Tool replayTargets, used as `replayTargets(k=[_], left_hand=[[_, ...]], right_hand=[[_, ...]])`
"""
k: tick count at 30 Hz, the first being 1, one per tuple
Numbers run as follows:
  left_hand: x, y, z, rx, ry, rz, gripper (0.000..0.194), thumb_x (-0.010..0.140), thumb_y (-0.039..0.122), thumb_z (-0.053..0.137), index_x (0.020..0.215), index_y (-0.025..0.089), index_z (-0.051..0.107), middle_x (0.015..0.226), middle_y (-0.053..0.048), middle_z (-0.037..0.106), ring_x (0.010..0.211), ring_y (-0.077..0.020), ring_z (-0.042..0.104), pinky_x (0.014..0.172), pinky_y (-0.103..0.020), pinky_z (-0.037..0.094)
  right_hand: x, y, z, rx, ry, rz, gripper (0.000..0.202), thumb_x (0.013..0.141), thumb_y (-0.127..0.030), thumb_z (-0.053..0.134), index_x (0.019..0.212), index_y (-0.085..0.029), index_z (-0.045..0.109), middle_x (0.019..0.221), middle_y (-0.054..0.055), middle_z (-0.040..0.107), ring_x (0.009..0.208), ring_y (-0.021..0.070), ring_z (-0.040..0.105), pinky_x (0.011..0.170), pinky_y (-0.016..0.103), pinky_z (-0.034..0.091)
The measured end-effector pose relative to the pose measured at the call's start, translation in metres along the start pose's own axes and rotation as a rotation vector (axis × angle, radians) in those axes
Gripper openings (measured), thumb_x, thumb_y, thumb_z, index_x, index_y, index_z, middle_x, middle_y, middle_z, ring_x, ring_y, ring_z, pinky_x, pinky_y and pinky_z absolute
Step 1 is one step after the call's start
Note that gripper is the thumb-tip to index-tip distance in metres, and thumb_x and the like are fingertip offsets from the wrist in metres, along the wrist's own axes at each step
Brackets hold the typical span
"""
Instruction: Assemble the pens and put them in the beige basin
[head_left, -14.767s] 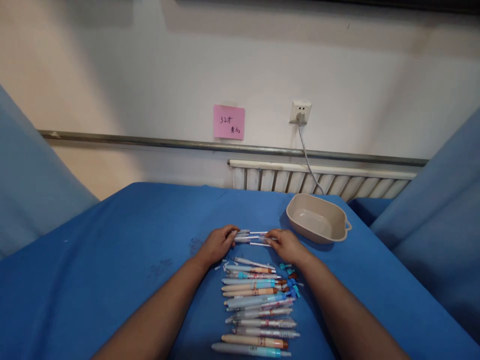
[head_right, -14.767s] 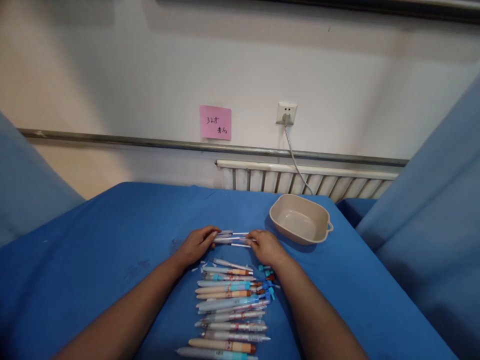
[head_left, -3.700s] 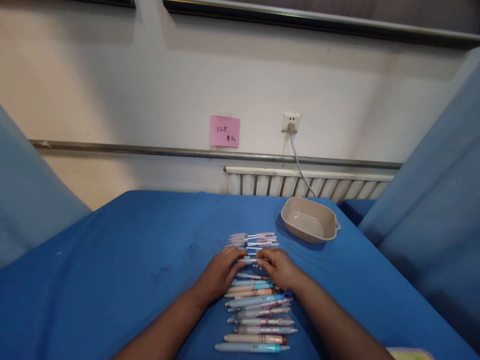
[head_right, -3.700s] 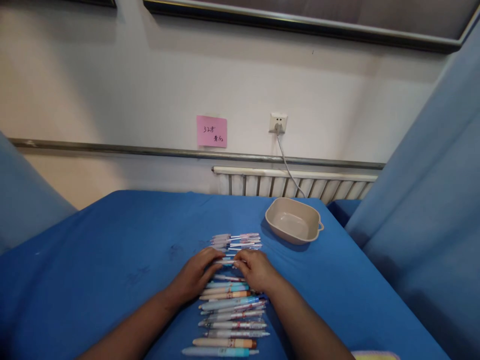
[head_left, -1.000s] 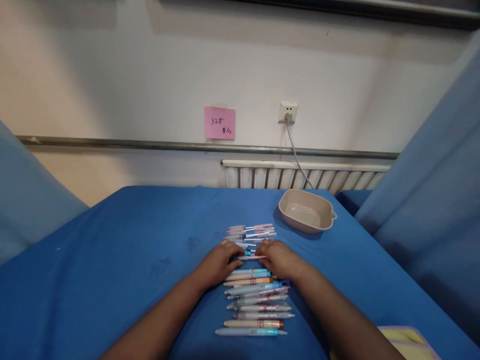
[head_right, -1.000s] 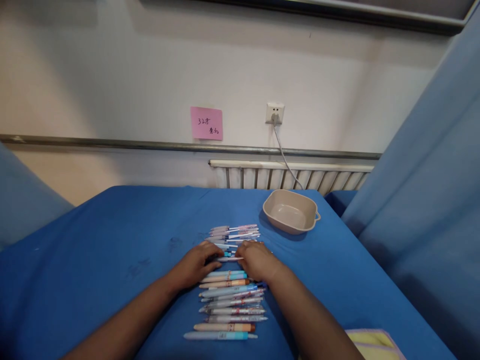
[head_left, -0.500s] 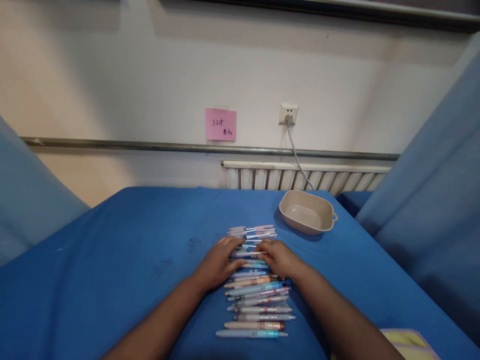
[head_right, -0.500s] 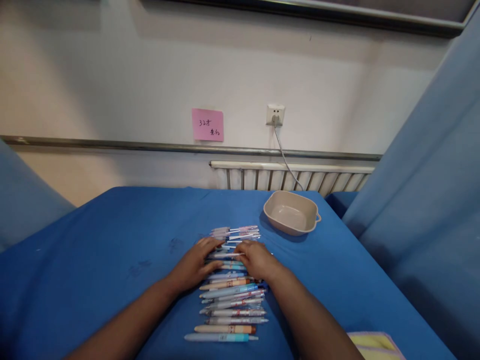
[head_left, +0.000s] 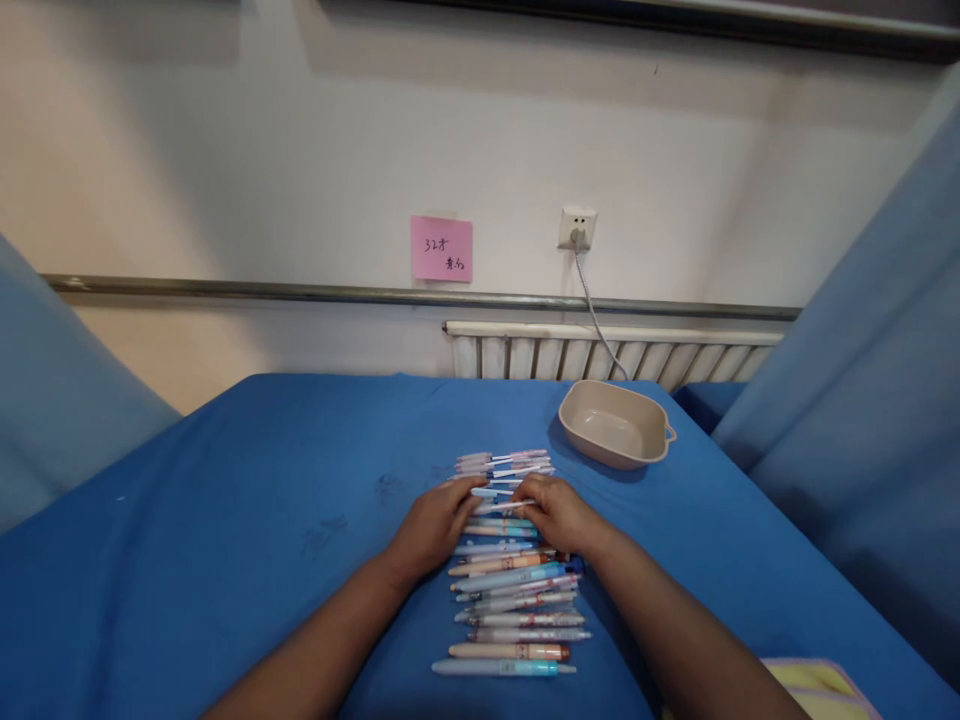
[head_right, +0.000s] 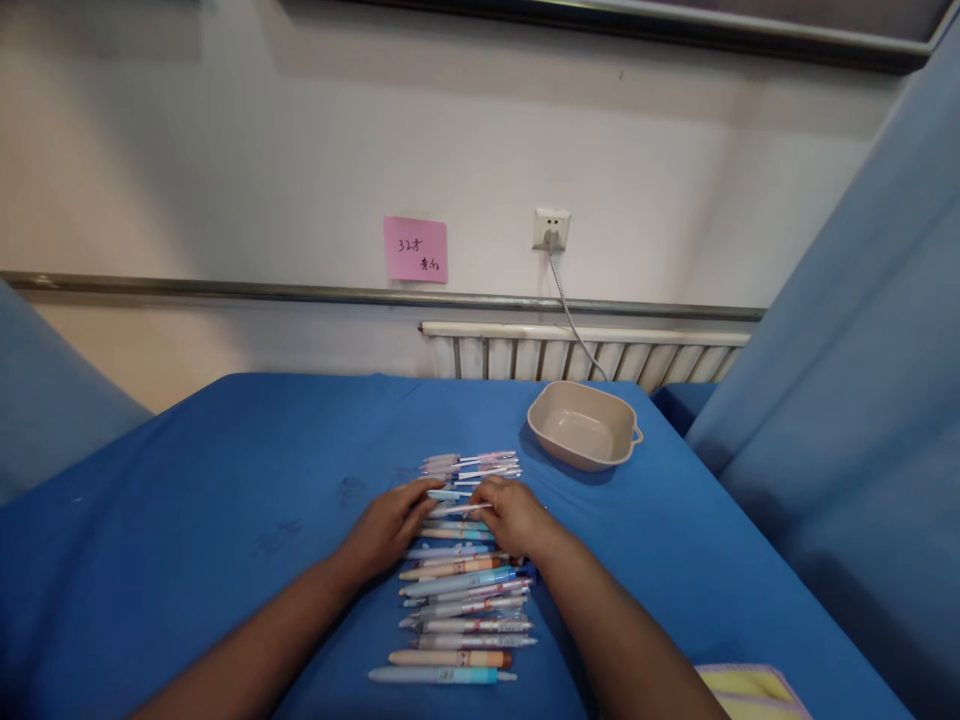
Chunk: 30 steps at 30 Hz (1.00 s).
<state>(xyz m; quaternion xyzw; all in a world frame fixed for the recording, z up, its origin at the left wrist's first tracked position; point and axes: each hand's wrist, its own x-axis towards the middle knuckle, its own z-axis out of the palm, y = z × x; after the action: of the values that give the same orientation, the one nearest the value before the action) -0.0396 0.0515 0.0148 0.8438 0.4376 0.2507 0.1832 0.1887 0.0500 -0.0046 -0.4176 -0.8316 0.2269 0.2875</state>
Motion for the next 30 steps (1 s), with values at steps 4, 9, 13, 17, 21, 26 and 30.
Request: replayTargets(k=[4, 9, 13, 17, 21, 26, 30], left_hand=[[0.003, -0.007, -0.001, 0.03, -0.039, -0.205, 0.032, 0.092, 0.034, 0.033, 0.113, 0.021, 0.055, 0.072, -0.001, 0.067, 0.07, -0.0181, 0.063, 0.067, -0.027, 0.046], [0.004, -0.013, -0.002, 0.109, 0.052, -0.169, 0.031, 0.088, 0.034, 0.042, 0.112, 0.019, 0.055, 0.089, -0.005, 0.067, 0.084, -0.0202, 0.062, 0.074, -0.029, 0.045], [0.003, -0.016, 0.001, 0.119, 0.138, -0.145, 0.03, 0.087, 0.032, 0.045, 0.11, 0.017, 0.056, 0.092, -0.006, 0.066, 0.087, -0.0202, 0.06, 0.078, -0.03, 0.045], [0.002, -0.009, 0.007, 0.081, 0.072, 0.05, 0.026, 0.086, 0.032, 0.051, 0.108, 0.02, 0.057, 0.105, -0.006, 0.063, 0.099, -0.0205, 0.054, 0.087, -0.033, 0.042], [0.002, 0.001, 0.009, 0.079, -0.042, 0.179, 0.019, 0.09, 0.029, 0.046, 0.099, 0.02, 0.06, 0.099, -0.005, 0.063, 0.095, -0.0195, 0.053, 0.087, -0.035, 0.04], [0.003, -0.003, 0.004, 0.124, 0.014, 0.122, 0.021, 0.092, 0.026, 0.04, 0.091, 0.019, 0.06, 0.093, -0.005, 0.062, 0.09, -0.0193, 0.052, 0.085, -0.035, 0.04], [0.002, -0.007, 0.006, 0.125, 0.034, 0.11, 0.016, 0.088, 0.025, 0.046, 0.096, 0.019, 0.059, 0.099, -0.006, 0.062, 0.096, -0.0209, 0.051, 0.087, -0.036, 0.04]], right_hand=[[-0.001, 0.007, -0.006, -0.037, 0.012, 0.029, 0.007, 0.081, -0.017, 0.055, 0.086, -0.019, 0.061, 0.086, 0.002, 0.061, 0.083, 0.015, 0.056, 0.074, 0.025, 0.04], [-0.005, 0.02, -0.017, -0.11, -0.021, 0.122, 0.009, 0.078, -0.014, 0.056, 0.084, -0.019, 0.06, 0.087, 0.002, 0.061, 0.081, 0.0142, 0.055, 0.071, 0.023, 0.039], [-0.007, 0.022, -0.021, -0.148, -0.022, 0.166, 0.008, 0.077, -0.015, 0.056, 0.083, -0.018, 0.06, 0.086, 0.003, 0.061, 0.079, 0.014, 0.056, 0.07, 0.023, 0.038], [-0.005, 0.013, -0.015, -0.113, -0.031, 0.121, 0.009, 0.078, -0.015, 0.056, 0.085, -0.019, 0.061, 0.087, 0.003, 0.062, 0.082, 0.0143, 0.056, 0.072, 0.023, 0.039], [-0.003, 0.006, -0.008, -0.071, -0.047, 0.062, 0.008, 0.079, -0.018, 0.058, 0.085, -0.02, 0.062, 0.087, 0.002, 0.061, 0.084, 0.0146, 0.056, 0.074, 0.024, 0.04], [-0.006, 0.016, -0.016, -0.139, -0.055, 0.138, 0.008, 0.079, -0.017, 0.056, 0.085, -0.019, 0.062, 0.088, 0.003, 0.061, 0.082, 0.0147, 0.056, 0.073, 0.024, 0.04], [-0.007, 0.015, -0.021, -0.224, 0.041, 0.193, 0.014, 0.079, -0.021, 0.058, 0.093, -0.018, 0.06, 0.092, 0.005, 0.06, 0.087, 0.0166, 0.055, 0.075, 0.026, 0.039]])
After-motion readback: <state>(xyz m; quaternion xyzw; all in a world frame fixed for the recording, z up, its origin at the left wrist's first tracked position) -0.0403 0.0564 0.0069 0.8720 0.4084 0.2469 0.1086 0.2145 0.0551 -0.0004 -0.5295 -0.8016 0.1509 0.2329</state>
